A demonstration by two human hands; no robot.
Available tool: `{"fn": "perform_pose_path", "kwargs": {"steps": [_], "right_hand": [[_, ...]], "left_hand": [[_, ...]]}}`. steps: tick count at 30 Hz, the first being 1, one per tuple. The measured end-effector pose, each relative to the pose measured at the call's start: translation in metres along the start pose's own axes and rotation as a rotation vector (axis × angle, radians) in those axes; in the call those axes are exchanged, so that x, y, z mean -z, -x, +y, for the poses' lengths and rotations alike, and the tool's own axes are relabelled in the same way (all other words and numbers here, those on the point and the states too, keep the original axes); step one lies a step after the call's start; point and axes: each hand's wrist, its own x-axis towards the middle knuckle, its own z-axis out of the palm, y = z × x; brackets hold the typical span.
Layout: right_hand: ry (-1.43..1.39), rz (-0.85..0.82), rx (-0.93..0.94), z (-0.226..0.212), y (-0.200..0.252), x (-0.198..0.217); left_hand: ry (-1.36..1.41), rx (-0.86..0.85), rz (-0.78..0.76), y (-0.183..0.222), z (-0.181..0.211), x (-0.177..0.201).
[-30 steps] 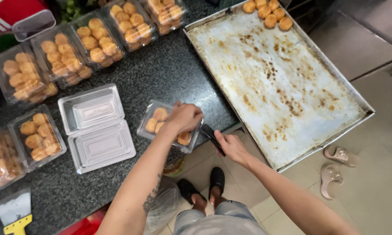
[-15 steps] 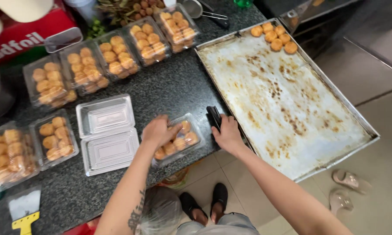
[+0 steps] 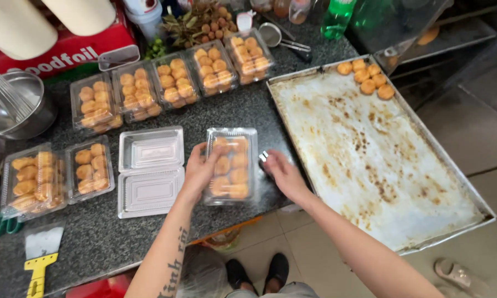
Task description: The person picks up baked goods from a metal tray and places them into plastic containers, closes the containers, and then moves the tray to a metal rack.
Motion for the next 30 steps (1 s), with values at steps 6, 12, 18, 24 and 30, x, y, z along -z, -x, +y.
{"fn": "perform_pose_path", "kwargs": {"steps": [6, 12, 18, 24, 30], "right_hand": [[-0.849, -0.062, -0.354, -0.051, 0.023, 0.034], [-0.857, 0.095, -0.296, -0.082, 0.028, 0.057], [-0.817, 0.12, -0.273, -0.082, -0.004, 0.079], [-0.715, -0.194, -0.286, -0.076, -0.054, 0.05], [-0.659, -0.231, -0.361, -0.12, -0.094, -0.048]], "left_hand": [[0.285, 0.111, -0.011, 0.02, 0.062, -0.052], [0.518, 0.103, -0.068, 0.031, 0.061, -0.09], [0.458, -0.011, -0.155, 0.0, 0.023, -0.048], [0.327, 0.055, -0.342, 0.012, 0.062, 0.035], [0.166, 0.098, -0.238, 0.001, 0.01, 0.111]]}}
